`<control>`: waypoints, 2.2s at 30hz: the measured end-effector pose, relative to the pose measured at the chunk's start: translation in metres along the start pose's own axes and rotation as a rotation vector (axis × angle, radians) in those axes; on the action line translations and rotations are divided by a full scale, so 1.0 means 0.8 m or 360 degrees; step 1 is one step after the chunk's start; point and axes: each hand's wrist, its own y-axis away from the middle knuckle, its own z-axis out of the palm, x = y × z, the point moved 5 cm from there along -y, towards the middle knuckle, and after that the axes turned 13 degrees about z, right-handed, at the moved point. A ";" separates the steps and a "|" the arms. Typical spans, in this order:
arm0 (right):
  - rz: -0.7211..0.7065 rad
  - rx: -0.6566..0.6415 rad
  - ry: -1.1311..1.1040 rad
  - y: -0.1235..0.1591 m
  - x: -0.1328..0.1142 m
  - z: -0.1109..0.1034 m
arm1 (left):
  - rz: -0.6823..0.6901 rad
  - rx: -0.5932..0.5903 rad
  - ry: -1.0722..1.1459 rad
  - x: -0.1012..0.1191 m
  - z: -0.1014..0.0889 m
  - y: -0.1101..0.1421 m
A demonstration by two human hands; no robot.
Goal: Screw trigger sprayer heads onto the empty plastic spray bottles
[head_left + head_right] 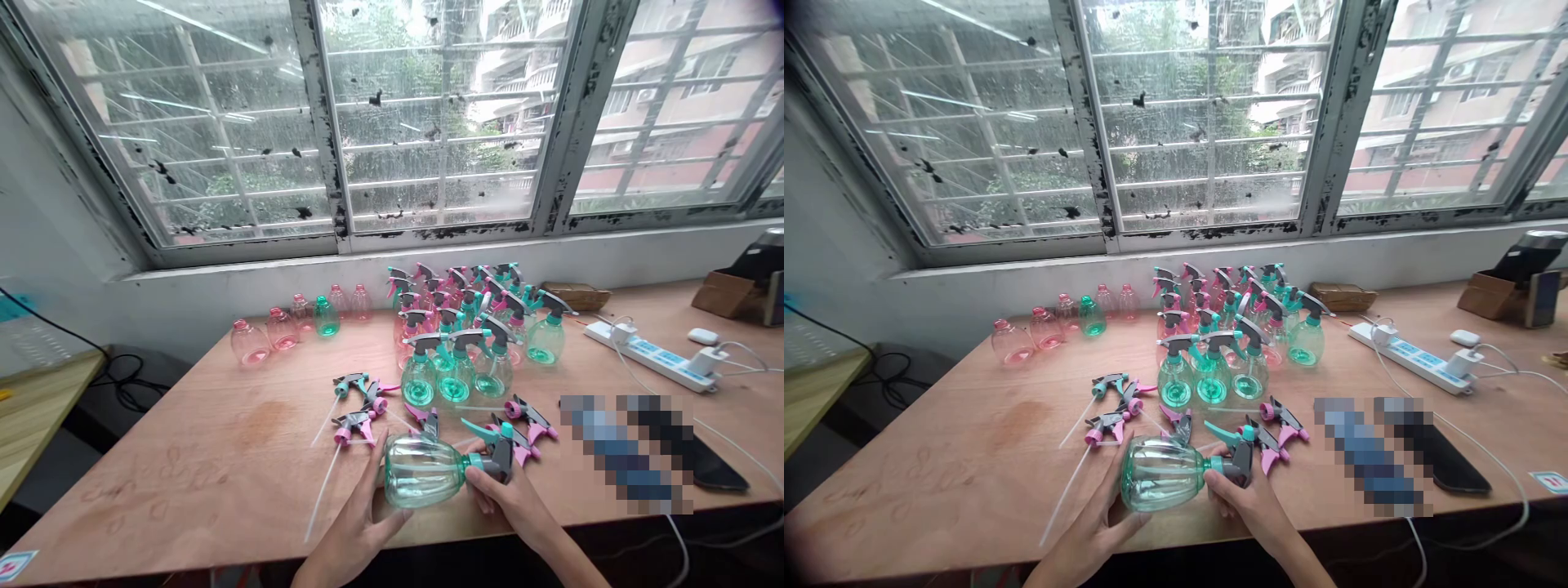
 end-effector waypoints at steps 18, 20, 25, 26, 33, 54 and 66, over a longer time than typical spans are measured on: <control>0.0004 0.0029 0.0012 0.000 -0.003 0.000 | 0.0020 0.0049 -0.0029 0.000 -0.002 -0.001; -0.0004 0.0018 0.0018 0.000 -0.004 0.001 | 0.0008 0.0053 -0.0030 0.002 -0.001 -0.002; 0.0006 0.0023 0.0008 0.002 -0.006 0.003 | -0.0041 0.0054 -0.0006 0.000 -0.004 0.000; 0.0010 0.0038 0.0002 0.002 -0.006 0.003 | -0.0042 0.0053 0.0021 -0.001 -0.005 0.000; 0.0025 0.0036 0.0015 0.003 -0.008 0.002 | -0.0048 0.0046 -0.0040 -0.004 -0.006 0.000; 0.0018 0.0031 0.0038 0.002 -0.003 0.000 | 0.0008 0.0079 0.0150 0.009 0.001 -0.004; 0.0020 0.0009 0.0041 0.002 0.001 -0.002 | -0.0015 0.0052 0.0343 0.011 0.002 -0.003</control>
